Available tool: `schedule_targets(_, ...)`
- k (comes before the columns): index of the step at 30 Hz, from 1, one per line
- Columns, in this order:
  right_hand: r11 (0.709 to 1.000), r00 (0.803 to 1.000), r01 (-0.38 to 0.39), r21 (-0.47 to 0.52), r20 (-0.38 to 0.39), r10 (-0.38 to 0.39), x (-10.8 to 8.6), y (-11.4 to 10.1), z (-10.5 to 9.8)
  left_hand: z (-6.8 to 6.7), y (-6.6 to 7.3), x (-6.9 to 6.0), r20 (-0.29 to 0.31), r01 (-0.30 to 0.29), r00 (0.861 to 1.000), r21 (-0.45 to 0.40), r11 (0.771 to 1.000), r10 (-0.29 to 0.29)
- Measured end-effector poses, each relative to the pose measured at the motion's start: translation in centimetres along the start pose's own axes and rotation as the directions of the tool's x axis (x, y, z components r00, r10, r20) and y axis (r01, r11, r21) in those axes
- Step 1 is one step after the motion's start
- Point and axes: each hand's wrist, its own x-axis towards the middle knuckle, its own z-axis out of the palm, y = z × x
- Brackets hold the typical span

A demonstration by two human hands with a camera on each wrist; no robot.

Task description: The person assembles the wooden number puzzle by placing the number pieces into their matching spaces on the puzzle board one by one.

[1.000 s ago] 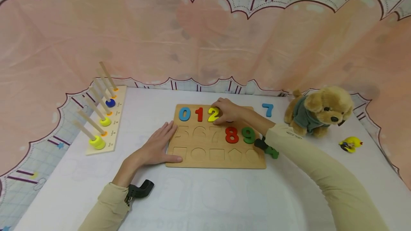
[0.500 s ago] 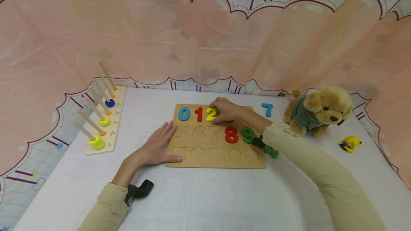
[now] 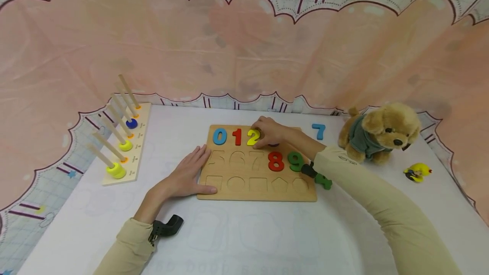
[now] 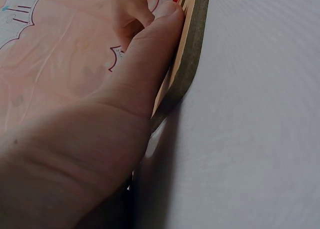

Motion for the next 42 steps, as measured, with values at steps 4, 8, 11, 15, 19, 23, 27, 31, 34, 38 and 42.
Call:
schedule_targets(4,1.0,1.0,0.006,-0.021,-0.008,-0.006,-0.2,0.0,-0.5,0.0,0.0,0.0,0.001,0.004,1.0,-0.005,1.0,-0.004)
schedule_targets(8,1.0,0.996,0.005,0.026,-0.093,-0.002,-1.0,0.9,-2.0,0.1,0.0,0.0,0.001,0.003,1.0,-0.004,1.0,-0.003)
schedule_targets(11,0.996,0.979,0.006,0.084,-0.206,0.012,-2.1,2.5,-3.2,0.1,0.0,0.1,0.002,0.006,1.0,-0.001,1.0,-0.006)
schedule_targets(15,0.987,0.945,-0.051,0.154,-0.314,0.098,-3.9,5.5,-4.1,0.0,-0.1,0.1,0.003,0.006,1.0,0.001,1.0,-0.006)
schedule_targets(19,0.966,0.925,-0.113,0.233,-0.331,0.188,-5.6,8.4,-3.9,0.1,-0.3,0.2,0.006,0.004,1.0,0.011,1.0,-0.004)
schedule_targets(23,0.95,0.918,-0.138,0.282,-0.324,0.229,-6.8,10.2,-3.5,0.1,-0.3,0.2,0.007,0.002,1.0,0.011,1.0,-0.002)
schedule_targets(27,0.949,0.914,-0.133,0.285,-0.335,0.229,-7.9,10.6,-3.1,0.3,-0.4,0.2,0.002,0.004,1.0,0.011,1.0,-0.004)
schedule_targets(31,0.954,0.921,-0.1,0.282,-0.338,0.196,-8.6,10.4,-2.8,0.2,-0.4,0.2,-0.004,0.007,1.0,0.013,1.0,-0.007)
schedule_targets(34,0.955,0.926,-0.084,0.284,-0.333,0.18,-9.5,10.1,-2.3,0.2,-0.3,0.1,-0.007,0.006,1.0,0.006,1.0,-0.006)
schedule_targets(38,0.958,0.922,-0.07,0.28,-0.348,0.169,-11.5,9.2,-1.0,0.2,-0.3,0.1,-0.006,0.001,1.0,-0.002,1.0,-0.001)
schedule_targets(42,0.954,0.913,-0.011,0.3,-0.385,0.132,-14.2,7.8,1.0,0.1,-0.2,0.2,-0.004,-0.004,1.0,0.005,1.0,0.004)
